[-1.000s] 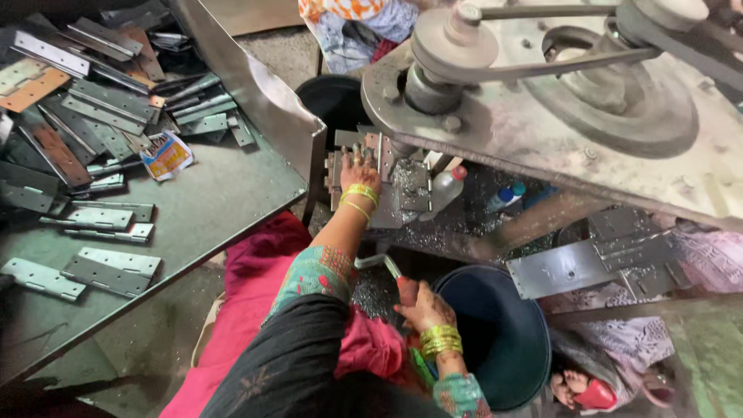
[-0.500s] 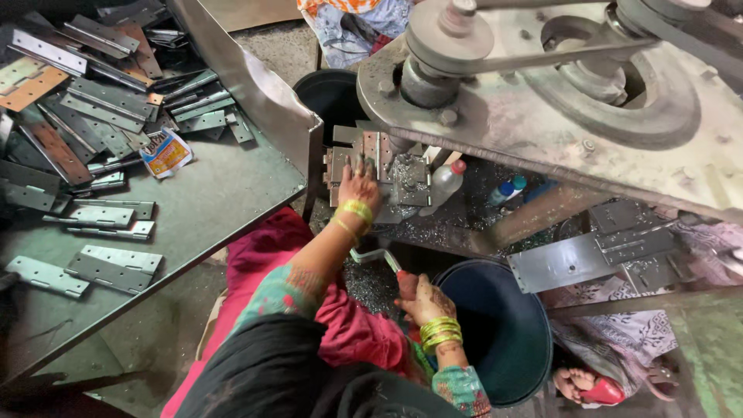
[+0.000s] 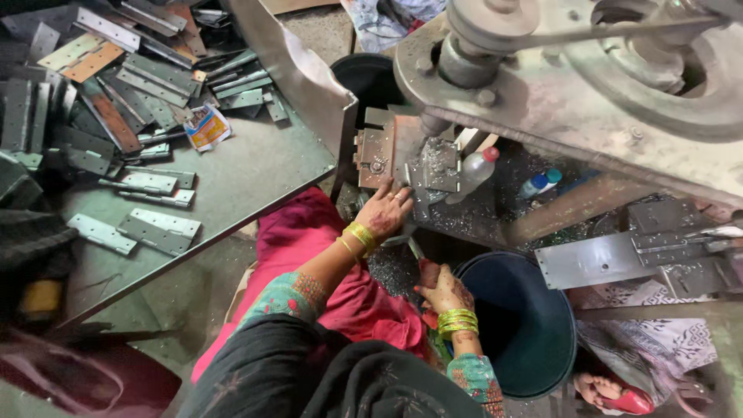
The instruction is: The person repeatedly picks up metal hinge pieces from a table, places them into a manual punching machine, and operates the lever to punch holes. After each cycle, the person removes the processed piece and places it into a bucket. The task continues with multiple hinge pieces in a repetitive sequence.
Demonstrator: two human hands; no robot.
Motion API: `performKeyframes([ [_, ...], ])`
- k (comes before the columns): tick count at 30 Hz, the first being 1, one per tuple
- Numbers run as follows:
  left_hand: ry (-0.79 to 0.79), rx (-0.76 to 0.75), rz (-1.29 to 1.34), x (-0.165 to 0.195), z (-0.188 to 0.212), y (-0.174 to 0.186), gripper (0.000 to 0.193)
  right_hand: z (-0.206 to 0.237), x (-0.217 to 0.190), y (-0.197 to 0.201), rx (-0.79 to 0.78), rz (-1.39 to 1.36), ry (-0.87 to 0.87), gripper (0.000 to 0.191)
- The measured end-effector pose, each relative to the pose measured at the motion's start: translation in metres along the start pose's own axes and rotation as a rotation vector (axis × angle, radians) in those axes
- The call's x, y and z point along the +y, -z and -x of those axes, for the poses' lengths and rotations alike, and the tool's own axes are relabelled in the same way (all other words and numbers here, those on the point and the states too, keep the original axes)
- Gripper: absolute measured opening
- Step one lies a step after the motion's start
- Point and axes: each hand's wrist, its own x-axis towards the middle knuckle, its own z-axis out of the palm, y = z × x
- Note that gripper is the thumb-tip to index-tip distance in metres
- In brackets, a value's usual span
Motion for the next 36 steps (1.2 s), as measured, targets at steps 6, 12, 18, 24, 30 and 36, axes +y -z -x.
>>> performKeyframes([
  [6,0.112,0.047,0.049,0.018,-0.064,0.033,0.033,-0.015,0.016,-0.022,0.059,0.04,0.077,0.063],
  [12,0.599,-0.346,0.223,0.038,-0.082,0.035,0.03,-0.024,0.019,-0.021,0.075,0.055,0.04,0.083],
  [18,0.396,-0.25,0.034,0.028,-0.026,0.005,0.048,-0.009,-0.003,-0.004,-0.009,0.066,-0.001,0.082],
  [24,0.447,-0.243,0.003,0.012,-0.043,-0.022,0.048,-0.012,-0.007,0.018,-0.111,-0.025,-0.087,0.066],
  [30,0.495,-0.175,0.04,0.003,-0.054,-0.033,0.049,-0.027,0.027,-0.069,0.18,0.007,0.014,0.081],
  [36,0.425,-0.242,0.081,-0.002,-0.048,-0.03,0.043,-0.04,0.034,-0.057,0.08,0.062,-0.012,0.082],
])
